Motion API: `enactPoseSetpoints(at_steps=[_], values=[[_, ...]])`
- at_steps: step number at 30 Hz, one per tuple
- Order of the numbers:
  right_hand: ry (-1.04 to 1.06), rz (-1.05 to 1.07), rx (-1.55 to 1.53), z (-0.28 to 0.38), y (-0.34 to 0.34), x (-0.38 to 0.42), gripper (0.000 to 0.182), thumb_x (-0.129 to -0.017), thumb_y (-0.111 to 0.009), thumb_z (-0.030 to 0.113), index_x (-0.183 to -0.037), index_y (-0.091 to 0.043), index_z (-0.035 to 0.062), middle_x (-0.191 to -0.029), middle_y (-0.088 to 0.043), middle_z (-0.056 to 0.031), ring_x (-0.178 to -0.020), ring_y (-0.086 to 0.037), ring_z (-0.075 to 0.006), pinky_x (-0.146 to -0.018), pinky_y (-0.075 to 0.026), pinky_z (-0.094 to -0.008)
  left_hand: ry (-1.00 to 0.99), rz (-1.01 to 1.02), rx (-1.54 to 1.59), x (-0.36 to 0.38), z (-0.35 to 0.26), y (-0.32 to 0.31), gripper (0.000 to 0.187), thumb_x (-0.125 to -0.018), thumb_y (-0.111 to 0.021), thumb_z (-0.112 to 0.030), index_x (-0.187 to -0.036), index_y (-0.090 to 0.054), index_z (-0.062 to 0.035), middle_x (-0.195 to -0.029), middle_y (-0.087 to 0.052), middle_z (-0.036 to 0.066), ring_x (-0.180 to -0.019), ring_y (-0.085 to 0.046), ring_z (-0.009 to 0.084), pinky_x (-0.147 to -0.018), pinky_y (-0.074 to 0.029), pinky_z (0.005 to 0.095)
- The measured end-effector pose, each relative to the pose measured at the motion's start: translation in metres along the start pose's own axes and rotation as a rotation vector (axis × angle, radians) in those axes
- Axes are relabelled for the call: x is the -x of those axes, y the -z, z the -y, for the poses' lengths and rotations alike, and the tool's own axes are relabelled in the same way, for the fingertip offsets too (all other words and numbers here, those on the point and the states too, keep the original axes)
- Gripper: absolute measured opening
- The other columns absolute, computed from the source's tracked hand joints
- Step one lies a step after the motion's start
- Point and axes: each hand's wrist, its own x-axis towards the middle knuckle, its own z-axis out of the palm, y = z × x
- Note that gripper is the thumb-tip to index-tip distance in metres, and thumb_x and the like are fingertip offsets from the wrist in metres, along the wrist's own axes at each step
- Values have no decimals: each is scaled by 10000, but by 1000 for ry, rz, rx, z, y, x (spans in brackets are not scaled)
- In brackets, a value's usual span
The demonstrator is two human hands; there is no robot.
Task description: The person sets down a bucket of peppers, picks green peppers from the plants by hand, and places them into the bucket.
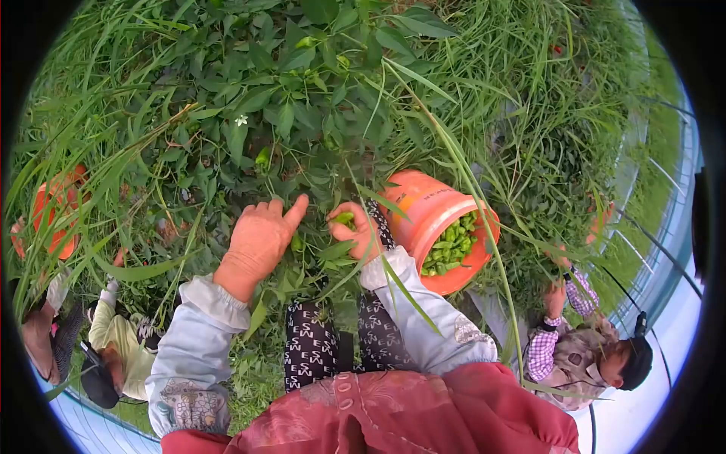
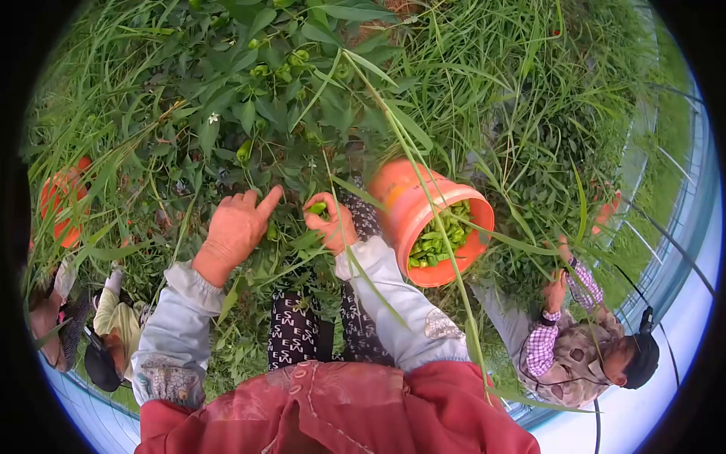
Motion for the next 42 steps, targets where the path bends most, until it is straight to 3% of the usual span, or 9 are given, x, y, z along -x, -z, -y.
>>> enactPoseSetpoints(at_steps=[7, 9, 12, 17, 19, 22, 25, 29, 42], values=[[8, 195, 450, 72, -17, -12, 149, -758, -623, 94, -882, -559, 44, -770, -575, -25, -721, -515, -69, -633, -428, -233, 316, -190, 447, 8, 9, -11, 296, -701, -621, -152, -986, -569, -91, -811, -568, 106, -707, -599, 296, -638, -492, 392], [411, 253, 287, 87, -32, -29, 151, -781, -579, 46, -931, -571, 31, -850, -593, -24, -749, -540, -92, -685, -445, -232, 358, -251, 554, 11, 14, -20, 333, -707, -626, -167, -1029, -566, -108, -850, -588, 105, -719, -601, 312, -644, -498, 399], [242, 163, 255, 123, -50, -59, 257, -778, -561, 17, -1034, -587, 32, -906, -615, -21, -821, -572, -95, -735, -478, -249, 460, -377, 658, 10, 18, -12, 445, -720, -610, -157, -1154, -515, -125, -912, -604, 117, -751, -605, 316, -668, -498, 398], [296, 195, 1119, 136, -70, -130, 373, -709, -619, 170, -1073, -573, 103, -933, -637, -104, -845, -606, -292, -745, -484, -375, 422, -161, 659, 12, 13, -13, 564, -702, -622, -101, -1235, -438, -110, -1063, -591, 163, -877, -593, 346, -755, -492, 367], [175, 222, 1346, 122, -78, -154, 396, -693, -633, 198, -1076, -575, 116, -972, -628, -109, -880, -593, -322, -759, -482, -400, 481, -308, 763, 15, 14, -15, 547, -704, -620, -76, -1226, -459, -96, -1061, -601, 133, -858, -604, 286, -772, -480, 334], [702, 300, 1313, 81, -73, -181, 360, -710, -613, 203, -1066, -594, 253, -1028, -606, -104, -951, -570, -320, -839, -453, -372, 636, -435, 1041, 20, 23, -20, 498, -719, -605, -49, -1204, -498, -94, -1050, -610, 98, -863, -574, 197, -800, -449, 297], [608, 301, 1270, 58, -78, -196, 384, -709, -606, 228, -1090, -576, 264, -1010, -612, -96, -951, -569, -313, -852, -444, -367, 809, -756, 997, 21, 53, -41, 445, -719, -601, -112, -1160, -547, -116, -970, -629, 103, -852, -609, 236, -764, -467, 322], [489, 276, 1253, 60, -83, -189, 383, -711, -591, 231, -1093, -569, 261, -992, -614, -91, -934, -574, -305, -843, -449, -363, 1043, -460, 900, 6, 87, -46, 435, -728, -607, -174, -1160, -558, -159, -979, -631, 121, -851, -615, 274, -758, -474, 346], [485, 382, 1288, 74, -65, -162, 351, -729, -609, 245, -1062, -563, 145, -990, -588, -129, -906, -569, -320, -791, -457, -401, 496, 150, 738, -21, 85, -44, 524, -730, -609, -106, -1221, -488, -240, -973, -607, 151, -858, -571, 347, -743, -465, 401]])
